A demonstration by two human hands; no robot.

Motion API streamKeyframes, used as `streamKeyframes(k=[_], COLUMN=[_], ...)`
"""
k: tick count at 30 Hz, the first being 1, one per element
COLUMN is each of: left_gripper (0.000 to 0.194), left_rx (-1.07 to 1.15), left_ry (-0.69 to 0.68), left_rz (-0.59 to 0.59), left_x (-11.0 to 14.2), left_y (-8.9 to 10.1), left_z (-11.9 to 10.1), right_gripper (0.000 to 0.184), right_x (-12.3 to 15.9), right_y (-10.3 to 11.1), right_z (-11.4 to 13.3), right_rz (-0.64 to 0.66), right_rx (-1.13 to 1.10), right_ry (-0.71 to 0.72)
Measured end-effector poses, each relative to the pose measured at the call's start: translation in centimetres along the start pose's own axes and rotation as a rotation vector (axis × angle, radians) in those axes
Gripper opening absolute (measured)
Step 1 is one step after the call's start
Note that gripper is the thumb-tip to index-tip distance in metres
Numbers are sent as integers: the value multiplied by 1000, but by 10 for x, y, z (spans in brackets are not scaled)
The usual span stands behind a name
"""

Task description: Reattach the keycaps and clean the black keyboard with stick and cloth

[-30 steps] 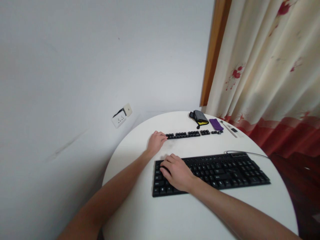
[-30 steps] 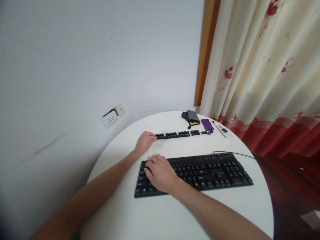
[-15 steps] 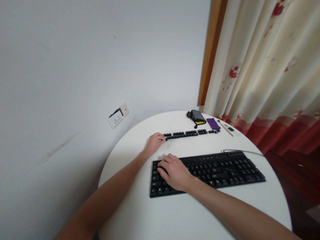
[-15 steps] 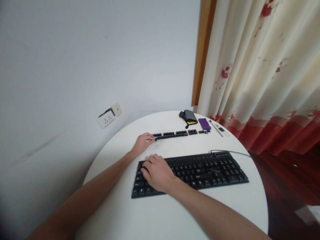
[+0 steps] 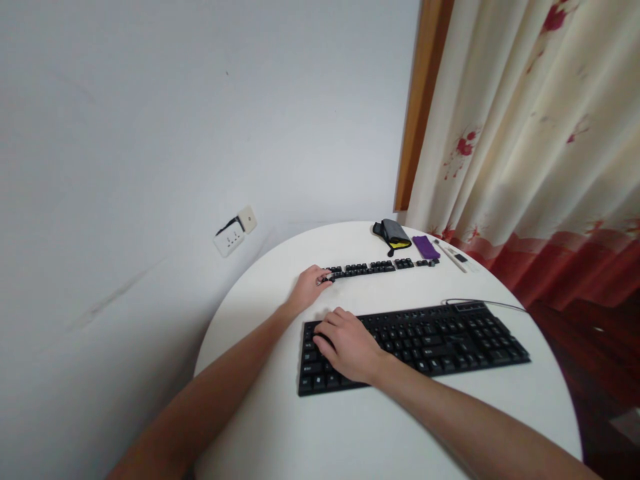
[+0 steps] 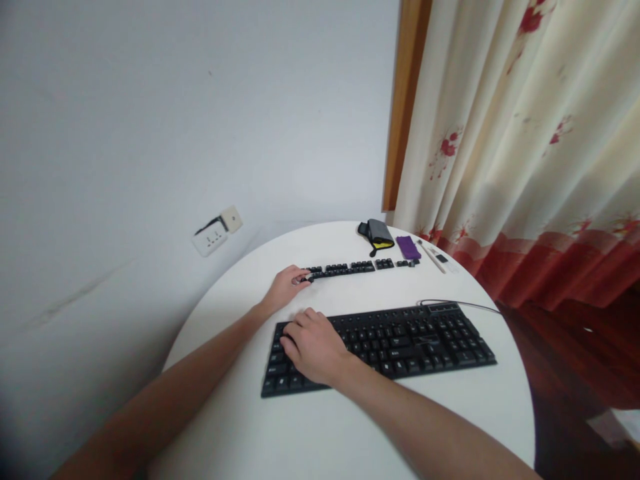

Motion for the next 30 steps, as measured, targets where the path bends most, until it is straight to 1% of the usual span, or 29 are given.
streamKeyframes(k=[5, 7, 8, 11, 13, 16, 19, 21, 23, 25, 27, 30], left_gripper=[17, 15, 14, 14, 14, 16, 17, 19, 21, 21, 19, 18], left_rx=[-9, -1, 11, 61, 91, 162, 216, 255, 306, 337, 327, 297], left_ry=[11, 16, 12, -35, -73, -101, -111, -107, -81, -46, -29, -26], left_rz=[8, 10, 16, 72, 145, 241, 312, 366, 421, 472, 531, 608], left_x=[-1, 1, 3, 12, 19, 29, 34, 36, 36, 36, 38, 43], left_y=[-1, 3, 5, 14, 18, 23, 24, 21, 18, 17, 19, 26], left_z=[-1, -5, -9, -30, -49, -77, -94, -96, -92, -86, -82, -83], right_gripper=[21, 17, 16, 14, 16, 23, 17, 10, 8, 11, 19, 21], right_x=[0, 1, 1, 5, 7, 8, 6, 6, 5, 5, 6, 7], right_y=[0, 2, 5, 16, 22, 24, 20, 16, 13, 11, 11, 12], right_z=[1, -2, -7, -30, -48, -67, -73, -72, -70, -68, -67, -67], right_rz=[-13, -50, -90, -263, -348, -375, -358, -338, -303, -279, -274, -287], right_rx=[-44, -111, -156, -284, -351, -457, -509, -489, -454, -431, -417, -414], right_ry=[8, 1, -20, -136, -207, -229, -211, -215, -216, -202, -183, -179])
Point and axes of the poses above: each hand's wrist, its own x-axis away from the middle knuckle, its own y-axis out of the back of the hand, z = x × y, the point moved 6 cm from there along -x, towards the middle knuckle, and after that the axes turned 14 degrees about z, right-handed, at the moved point
